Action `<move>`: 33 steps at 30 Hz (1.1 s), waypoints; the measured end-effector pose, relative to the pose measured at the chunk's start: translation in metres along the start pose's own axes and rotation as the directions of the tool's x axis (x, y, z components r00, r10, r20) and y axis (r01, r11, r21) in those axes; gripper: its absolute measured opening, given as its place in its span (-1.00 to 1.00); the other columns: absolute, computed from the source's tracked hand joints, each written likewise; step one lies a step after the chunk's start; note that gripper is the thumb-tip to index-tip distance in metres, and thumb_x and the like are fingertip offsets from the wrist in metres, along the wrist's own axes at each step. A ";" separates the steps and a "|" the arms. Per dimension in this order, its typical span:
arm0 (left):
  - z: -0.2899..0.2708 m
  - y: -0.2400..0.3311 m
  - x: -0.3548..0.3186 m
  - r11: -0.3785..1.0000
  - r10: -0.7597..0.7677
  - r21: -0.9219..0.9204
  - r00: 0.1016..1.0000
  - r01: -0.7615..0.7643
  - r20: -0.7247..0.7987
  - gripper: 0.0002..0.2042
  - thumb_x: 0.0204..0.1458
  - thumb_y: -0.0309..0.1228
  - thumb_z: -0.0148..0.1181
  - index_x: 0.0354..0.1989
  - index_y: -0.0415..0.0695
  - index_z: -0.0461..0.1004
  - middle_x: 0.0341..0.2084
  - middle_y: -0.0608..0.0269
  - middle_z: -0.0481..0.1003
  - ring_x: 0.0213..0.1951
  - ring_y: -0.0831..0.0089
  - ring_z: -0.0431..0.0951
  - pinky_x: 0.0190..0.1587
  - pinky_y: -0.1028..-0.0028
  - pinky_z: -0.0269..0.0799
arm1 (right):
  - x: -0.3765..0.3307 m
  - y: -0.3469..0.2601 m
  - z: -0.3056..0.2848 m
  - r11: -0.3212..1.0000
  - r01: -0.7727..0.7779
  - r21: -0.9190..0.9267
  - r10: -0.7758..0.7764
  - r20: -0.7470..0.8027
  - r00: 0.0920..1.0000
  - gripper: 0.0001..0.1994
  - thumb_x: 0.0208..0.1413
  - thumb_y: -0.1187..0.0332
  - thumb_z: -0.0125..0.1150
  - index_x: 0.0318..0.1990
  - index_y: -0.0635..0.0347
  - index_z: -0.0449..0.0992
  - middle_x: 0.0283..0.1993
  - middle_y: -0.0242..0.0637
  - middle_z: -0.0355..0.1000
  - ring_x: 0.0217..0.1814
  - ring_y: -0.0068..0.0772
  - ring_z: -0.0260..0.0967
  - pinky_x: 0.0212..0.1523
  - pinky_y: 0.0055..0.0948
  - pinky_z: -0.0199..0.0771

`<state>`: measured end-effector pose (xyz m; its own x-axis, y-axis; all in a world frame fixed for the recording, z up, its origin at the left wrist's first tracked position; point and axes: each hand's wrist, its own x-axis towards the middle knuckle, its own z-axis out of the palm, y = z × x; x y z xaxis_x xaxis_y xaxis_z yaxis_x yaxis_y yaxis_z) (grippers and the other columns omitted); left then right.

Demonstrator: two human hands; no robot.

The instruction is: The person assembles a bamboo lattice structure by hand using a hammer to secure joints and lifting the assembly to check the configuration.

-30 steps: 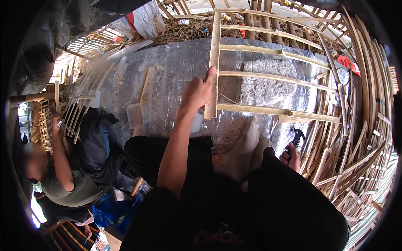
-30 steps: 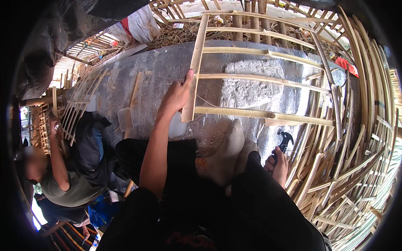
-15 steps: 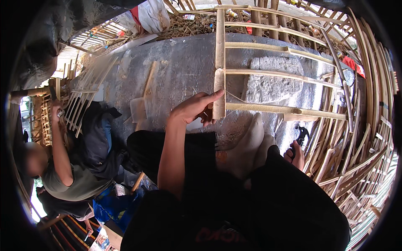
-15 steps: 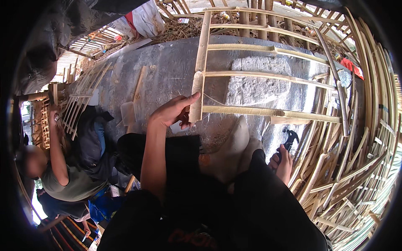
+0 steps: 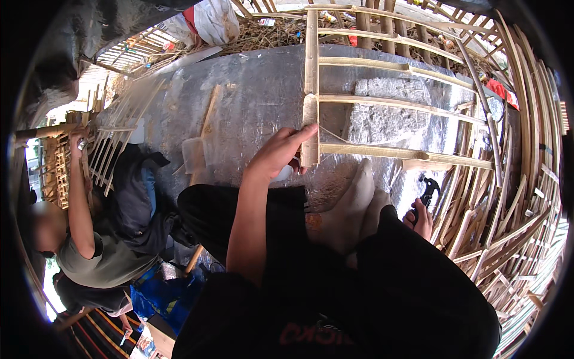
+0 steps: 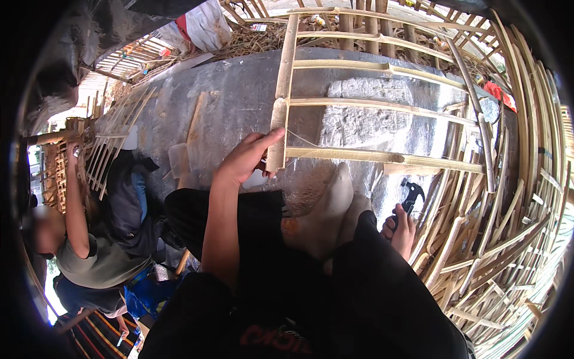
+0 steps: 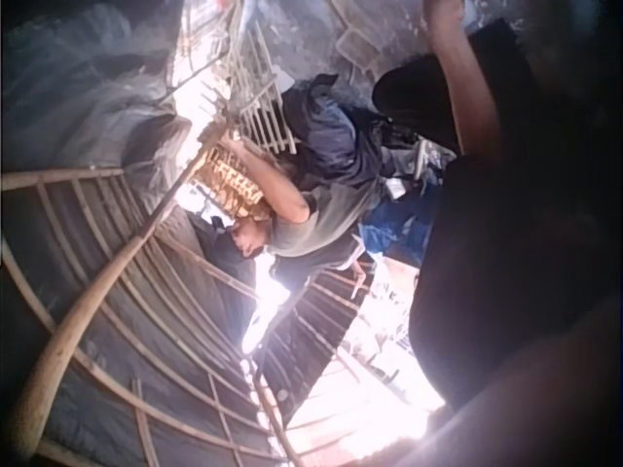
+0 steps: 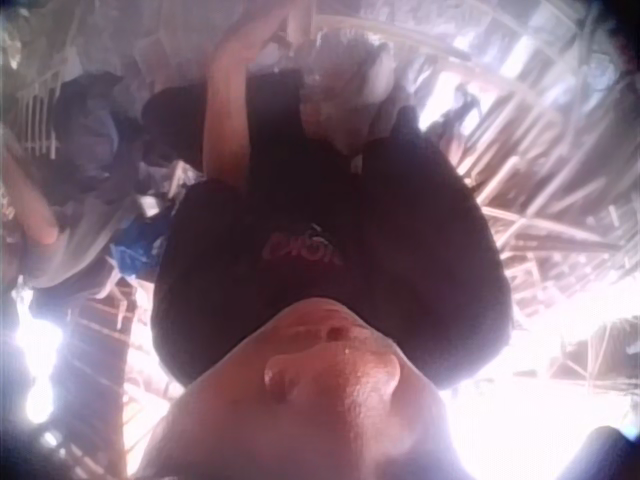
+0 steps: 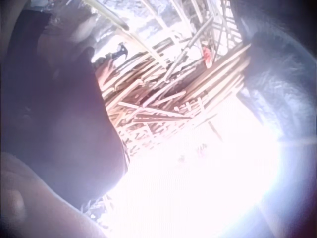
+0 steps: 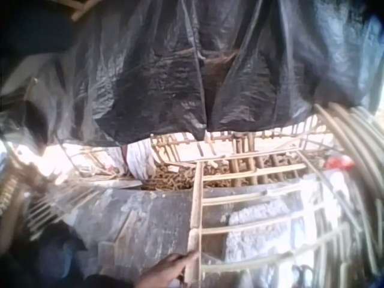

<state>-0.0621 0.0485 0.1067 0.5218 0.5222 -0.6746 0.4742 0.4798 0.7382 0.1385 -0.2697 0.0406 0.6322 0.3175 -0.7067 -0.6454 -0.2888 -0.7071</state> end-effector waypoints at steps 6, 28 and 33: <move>0.011 -0.006 0.003 0.952 -0.013 0.299 0.985 0.065 -0.173 -0.31 0.26 0.23 -0.15 -0.73 -0.11 0.19 -0.83 0.25 0.31 -0.75 0.46 0.40 -0.61 0.37 0.32 | -0.009 -0.023 0.015 0.996 -0.048 0.073 0.054 -0.075 0.996 -0.76 0.28 0.12 0.14 -0.20 0.08 0.38 -0.60 -0.53 0.15 -0.69 -0.68 0.05 -0.70 -0.58 0.04; 0.077 -0.050 -0.018 0.903 0.360 0.362 0.866 -0.230 -0.347 -0.35 0.37 -0.05 -0.14 -0.67 -0.37 0.34 -0.77 -0.20 0.33 -0.64 -0.13 0.41 -0.49 0.07 0.24 | 0.079 -0.098 0.038 0.820 0.245 0.518 -0.327 0.072 0.942 -0.80 0.23 0.34 0.28 -0.09 0.18 0.43 -0.27 -0.49 0.32 -0.44 -0.79 0.19 -0.57 -0.78 0.19; 0.130 -0.050 -0.022 0.941 0.336 0.187 0.849 -0.282 -0.408 -0.39 0.38 -0.12 -0.15 -0.65 -0.36 0.37 -0.71 -0.25 0.37 -0.57 -0.17 0.45 -0.48 0.06 0.24 | 0.115 -0.121 0.023 0.837 0.327 0.439 -0.377 0.030 0.926 -0.61 0.22 0.34 0.25 0.11 0.39 0.39 -0.10 -0.33 0.29 -0.34 -0.72 0.22 -0.53 -0.75 0.26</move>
<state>-0.0051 -0.0783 0.0852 0.3126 0.8923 -0.3256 0.4318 0.1718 0.8855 0.2788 -0.1773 0.0453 0.8160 0.4297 -0.3867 -0.5215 0.2585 -0.8132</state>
